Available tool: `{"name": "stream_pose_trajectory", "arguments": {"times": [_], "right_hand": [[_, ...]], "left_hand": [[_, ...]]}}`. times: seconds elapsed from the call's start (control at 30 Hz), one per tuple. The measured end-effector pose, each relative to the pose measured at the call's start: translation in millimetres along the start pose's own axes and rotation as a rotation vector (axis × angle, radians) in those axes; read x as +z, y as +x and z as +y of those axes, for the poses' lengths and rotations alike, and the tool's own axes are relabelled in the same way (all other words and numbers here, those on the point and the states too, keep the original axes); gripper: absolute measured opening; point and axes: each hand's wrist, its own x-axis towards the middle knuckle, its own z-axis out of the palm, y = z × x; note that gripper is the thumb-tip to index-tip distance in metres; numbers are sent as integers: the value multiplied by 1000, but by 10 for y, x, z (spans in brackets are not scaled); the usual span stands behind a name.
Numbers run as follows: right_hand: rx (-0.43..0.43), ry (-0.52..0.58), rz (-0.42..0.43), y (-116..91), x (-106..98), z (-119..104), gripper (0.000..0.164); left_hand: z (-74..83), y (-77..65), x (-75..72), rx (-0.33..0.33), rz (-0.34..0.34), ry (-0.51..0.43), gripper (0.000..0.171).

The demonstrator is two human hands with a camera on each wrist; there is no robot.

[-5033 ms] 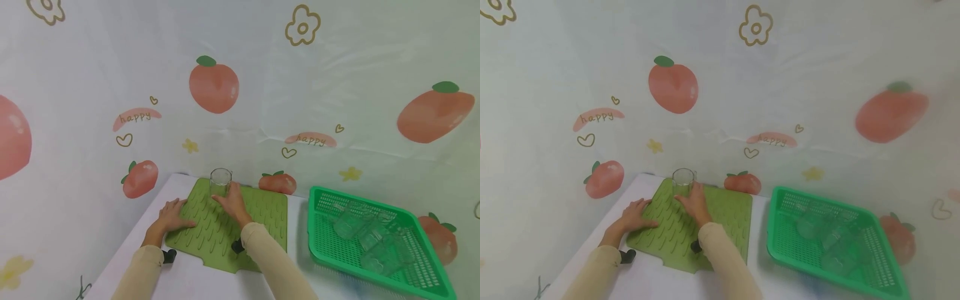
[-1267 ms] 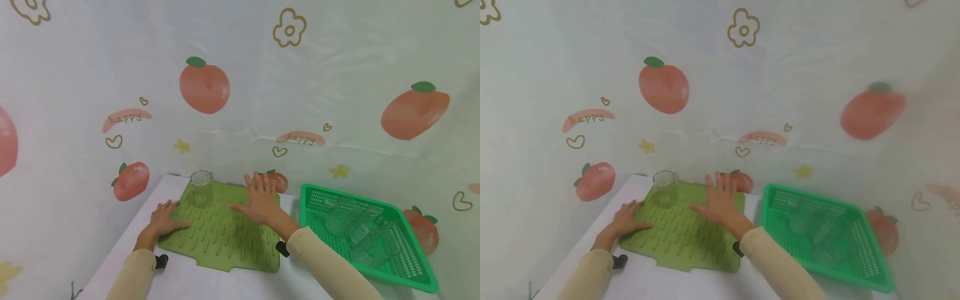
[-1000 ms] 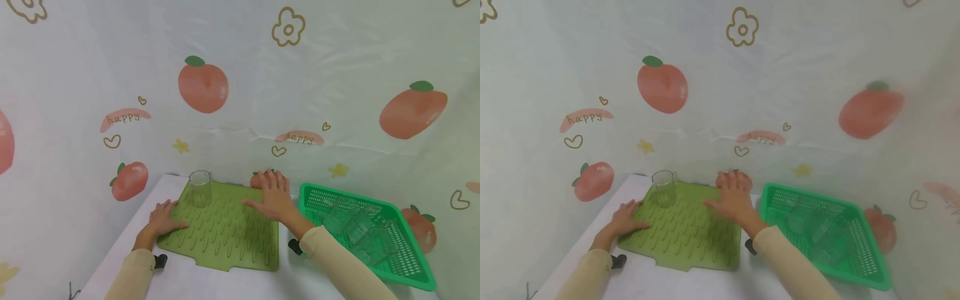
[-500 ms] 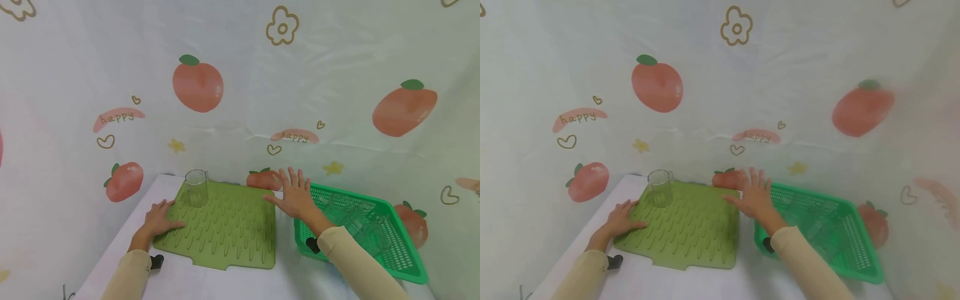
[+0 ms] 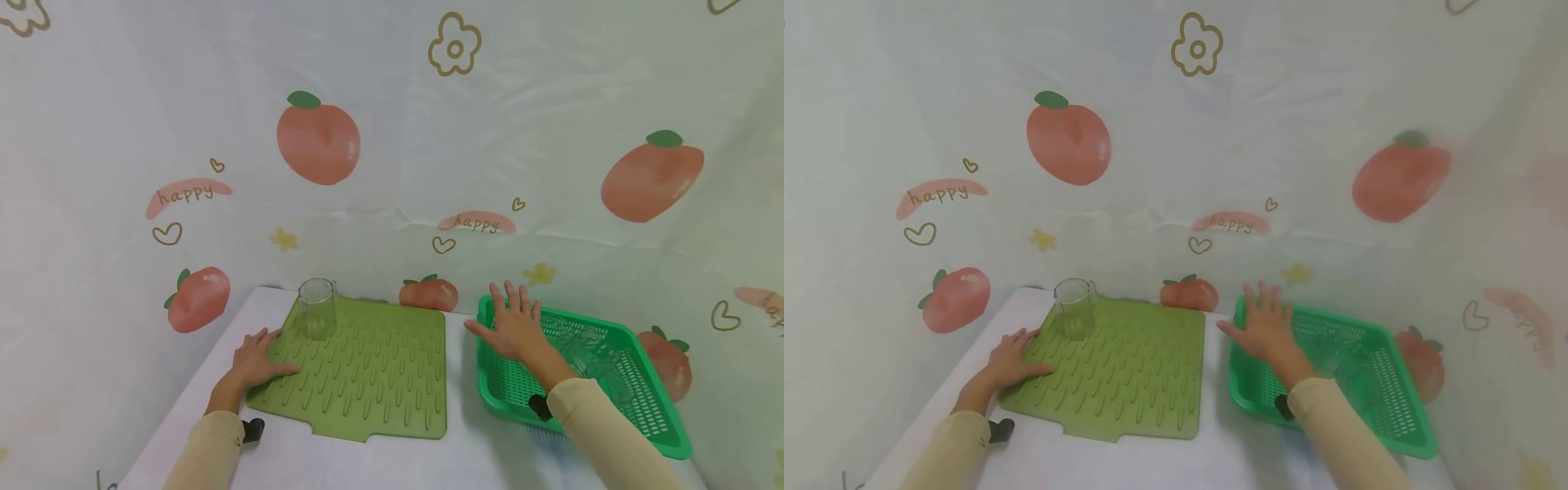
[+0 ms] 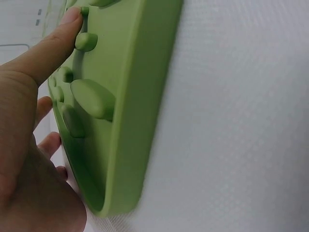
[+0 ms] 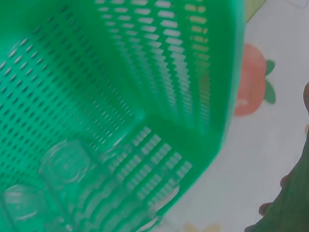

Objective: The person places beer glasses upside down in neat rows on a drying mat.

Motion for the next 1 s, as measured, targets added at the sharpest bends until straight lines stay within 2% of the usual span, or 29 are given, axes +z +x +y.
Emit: {"name": "stream_pose_trajectory", "arguments": {"times": [0.27,0.53,0.77,1.0], "right_hand": [[30,-3,-28,-65,-41,332,102],[82,39,-85,-137,-124,634,108],[99,8,-108,-165,-194,775,108],[110,-42,-143,-148,-160,869,107]], "left_hand": [[-5,-11,20,-2,1,-11,108],[-3,1,30,-15,-2,-38,109],[14,-6,14,-18,-7,-42,110],[6,-3,22,-12,-6,-43,110]]}}
